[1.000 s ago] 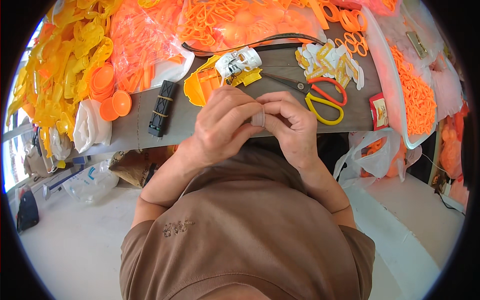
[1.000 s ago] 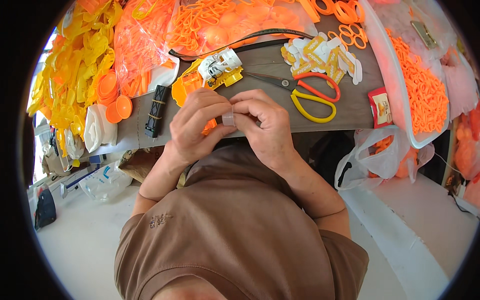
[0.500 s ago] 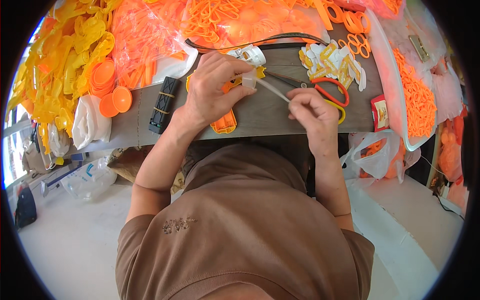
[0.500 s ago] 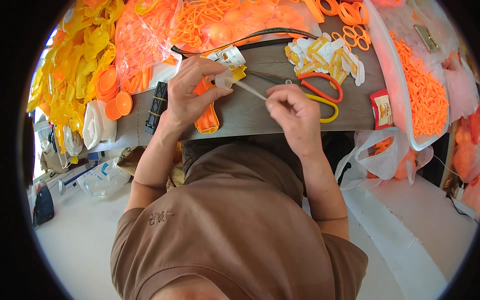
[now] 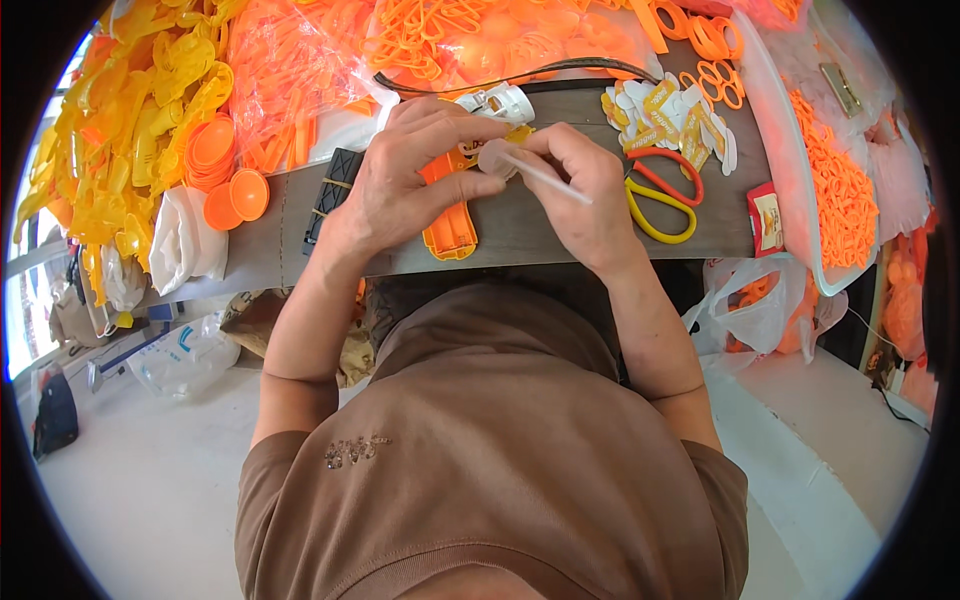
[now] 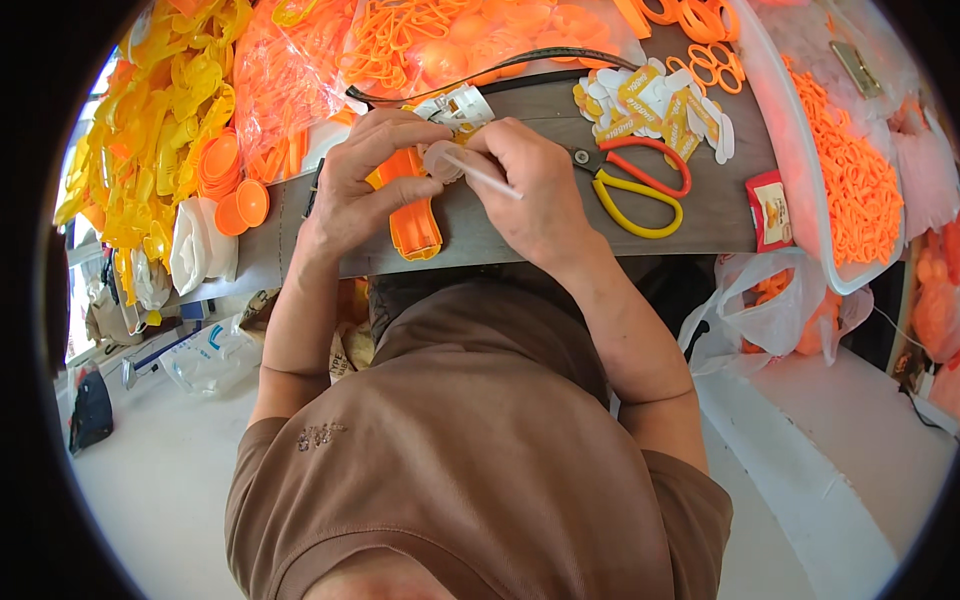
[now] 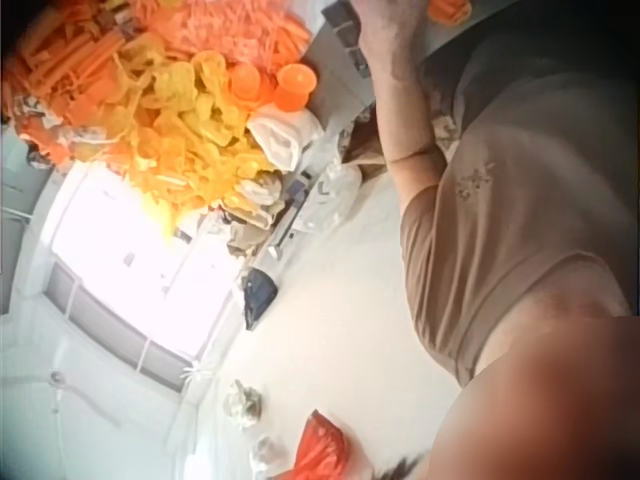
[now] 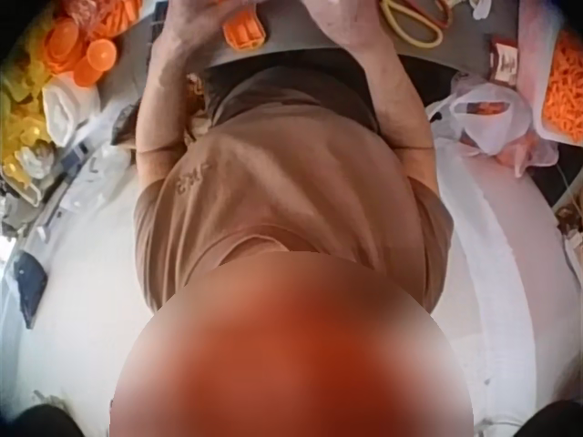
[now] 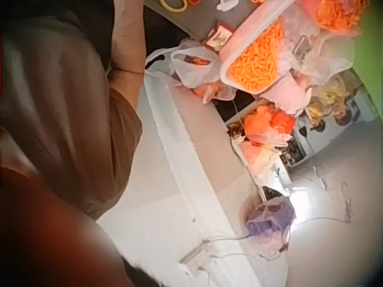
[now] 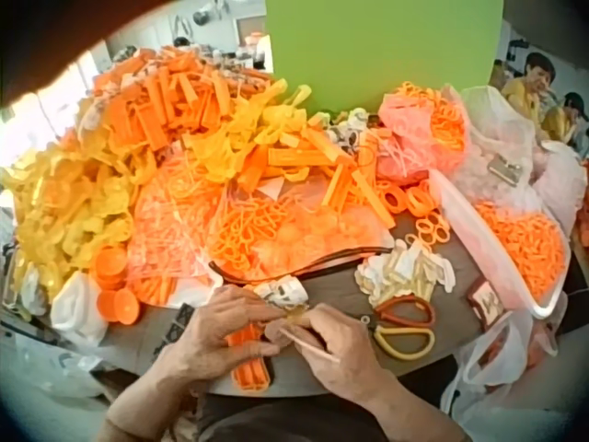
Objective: Assembling a yellow plastic toy bubble gun at a factory workbench, including attaching components and applying stickers.
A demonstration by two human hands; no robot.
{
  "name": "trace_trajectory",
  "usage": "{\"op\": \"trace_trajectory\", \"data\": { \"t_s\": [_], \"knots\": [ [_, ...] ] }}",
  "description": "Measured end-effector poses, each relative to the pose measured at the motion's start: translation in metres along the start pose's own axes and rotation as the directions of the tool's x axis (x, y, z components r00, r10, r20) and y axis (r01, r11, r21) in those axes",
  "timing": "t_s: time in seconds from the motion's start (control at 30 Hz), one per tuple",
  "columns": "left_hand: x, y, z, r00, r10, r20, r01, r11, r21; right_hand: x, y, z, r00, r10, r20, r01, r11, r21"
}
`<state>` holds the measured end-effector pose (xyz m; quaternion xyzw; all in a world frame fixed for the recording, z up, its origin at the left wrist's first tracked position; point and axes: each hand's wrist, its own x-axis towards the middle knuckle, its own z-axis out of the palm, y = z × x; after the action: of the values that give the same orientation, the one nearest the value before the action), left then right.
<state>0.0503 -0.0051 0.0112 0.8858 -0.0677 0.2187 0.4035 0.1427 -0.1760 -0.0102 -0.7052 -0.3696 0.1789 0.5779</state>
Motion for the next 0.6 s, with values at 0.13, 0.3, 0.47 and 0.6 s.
{"op": "trace_trajectory", "data": {
  "t_s": [0.13, 0.3, 0.47, 0.6],
  "knots": [
    [0.009, -0.003, -0.005, 0.977, 0.119, 0.179, -0.138, 0.985, 0.103, -0.006, -0.001, 0.000, 0.929, -0.371, -0.006, 0.313, 0.791, -0.525],
    [0.012, -0.008, 0.002, 0.983, 0.092, 0.158, -0.110, 0.988, 0.112, -0.010, 0.012, 0.002, 0.981, -0.069, -0.183, 0.049, 0.993, -0.109],
    [0.009, -0.014, 0.008, 0.979, 0.161, 0.125, -0.182, 0.967, 0.181, -0.015, 0.016, 0.014, 0.916, 0.398, -0.052, -0.307, 0.778, 0.547],
    [0.007, -0.016, 0.005, 0.977, 0.155, 0.147, -0.180, 0.968, 0.175, -0.018, 0.014, 0.017, 0.911, 0.413, -0.016, -0.321, 0.730, 0.603]
  ]
}}
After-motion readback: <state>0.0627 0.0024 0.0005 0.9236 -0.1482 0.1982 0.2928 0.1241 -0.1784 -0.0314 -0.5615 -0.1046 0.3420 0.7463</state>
